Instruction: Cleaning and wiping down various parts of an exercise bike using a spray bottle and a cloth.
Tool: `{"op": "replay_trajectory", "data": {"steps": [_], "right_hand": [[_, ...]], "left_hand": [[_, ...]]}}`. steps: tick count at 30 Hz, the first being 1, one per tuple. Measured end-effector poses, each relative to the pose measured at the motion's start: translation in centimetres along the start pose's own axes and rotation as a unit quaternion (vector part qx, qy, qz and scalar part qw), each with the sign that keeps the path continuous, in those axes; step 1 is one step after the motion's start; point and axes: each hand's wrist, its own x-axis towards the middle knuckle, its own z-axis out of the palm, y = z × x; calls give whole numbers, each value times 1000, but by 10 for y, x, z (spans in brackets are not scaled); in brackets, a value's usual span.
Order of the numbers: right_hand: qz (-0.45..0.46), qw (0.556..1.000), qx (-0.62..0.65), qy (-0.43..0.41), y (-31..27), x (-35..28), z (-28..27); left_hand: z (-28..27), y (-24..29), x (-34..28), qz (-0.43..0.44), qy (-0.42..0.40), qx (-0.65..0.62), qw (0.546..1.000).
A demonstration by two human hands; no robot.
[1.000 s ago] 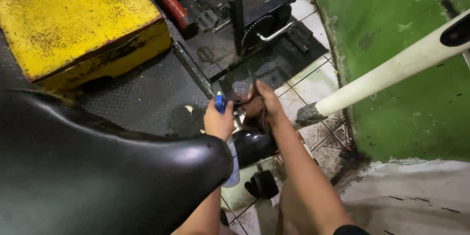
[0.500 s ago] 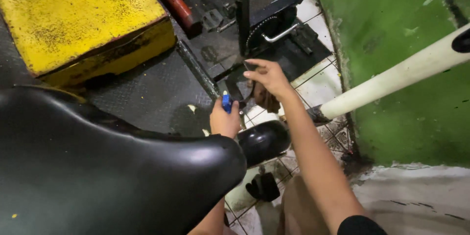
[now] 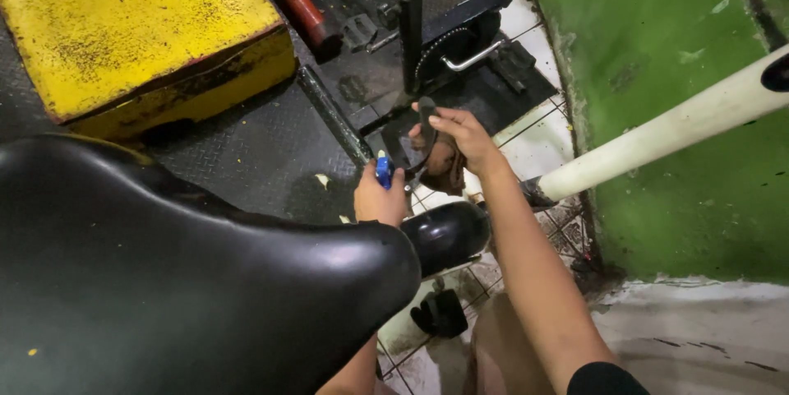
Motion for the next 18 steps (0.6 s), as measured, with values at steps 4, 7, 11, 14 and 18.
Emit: {"op": "replay_trajectory", "data": {"steps": [4, 7, 11, 14, 18], "right_hand": [[-6, 999, -26, 21, 5, 2, -1], [-33, 990, -112, 80, 20, 14, 2], [-38, 964, -219, 147, 46, 27, 9], [-2, 943, -292, 162, 50, 32, 17], [-34, 929, -351, 114, 42, 31, 24]], "left_hand": [[-2, 3, -1, 3, -2, 6, 1000], [-8, 10, -2, -8, -8, 7, 1000], [-10, 12, -4, -13, -18, 7, 1000], [-14, 16, -5, -17, -21, 14, 1000], [-18, 22, -8, -17, -23, 22, 999]]}}
